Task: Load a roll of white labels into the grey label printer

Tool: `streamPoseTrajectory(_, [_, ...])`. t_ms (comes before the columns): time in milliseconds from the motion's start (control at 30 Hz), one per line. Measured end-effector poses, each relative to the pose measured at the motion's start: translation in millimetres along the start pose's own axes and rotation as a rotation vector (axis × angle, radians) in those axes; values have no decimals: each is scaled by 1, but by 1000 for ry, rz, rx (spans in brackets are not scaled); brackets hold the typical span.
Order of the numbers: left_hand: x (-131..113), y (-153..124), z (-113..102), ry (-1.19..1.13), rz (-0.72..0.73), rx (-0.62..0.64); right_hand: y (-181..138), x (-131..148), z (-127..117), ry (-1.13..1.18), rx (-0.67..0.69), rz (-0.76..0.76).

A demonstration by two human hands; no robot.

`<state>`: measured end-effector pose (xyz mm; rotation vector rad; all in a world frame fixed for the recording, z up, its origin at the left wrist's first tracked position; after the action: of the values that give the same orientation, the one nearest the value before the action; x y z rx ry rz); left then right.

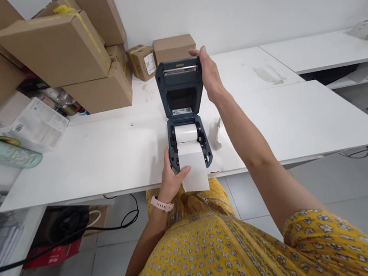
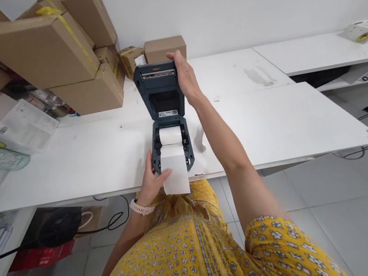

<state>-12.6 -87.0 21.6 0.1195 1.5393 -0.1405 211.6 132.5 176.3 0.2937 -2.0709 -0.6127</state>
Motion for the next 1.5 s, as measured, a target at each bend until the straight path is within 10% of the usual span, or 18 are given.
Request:
streamPoseTrajectory(267, [-6, -4, -5, -127, 20, -23, -195, 45, -3, -78, -163, -130])
streamPoseTrajectory(400, [-14, 4, -4, -125, 31, -137, -243, 38, 13, -162, -156, -99])
streamPoseTrajectory(633, [-7, 16, 8, -219, -64, -188, -264, 22, 22, -313, -124, -154])
streamPoseTrajectory(1000, [-4, 24, 9, -42, 182, -206, -273, -1, 39, -236, -285, -230])
streamPoseTrajectory(1133, [-5, 9, 3, -72, 8, -110, -270, 5, 34, -231, -248, -247])
streamPoseTrajectory(1300, [4, -43, -4, 2, -96, -274, -270, 17, 28, -256, -186, -156])
streamPoseTrajectory(1500, [4, -43, 24, -348, -407, -54, -268, 20, 28, -186, -210, -139])
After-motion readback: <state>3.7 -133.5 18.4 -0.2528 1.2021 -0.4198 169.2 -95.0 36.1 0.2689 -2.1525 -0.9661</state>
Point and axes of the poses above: each hand's wrist, its own y-axis towards the middle knuckle, its own z-axis out of the palm, x = y × z, the point moved 3 cm from there along y, towards the middle knuckle, and after that the axes turned 11 degrees about -y, right-handed, at the moved point
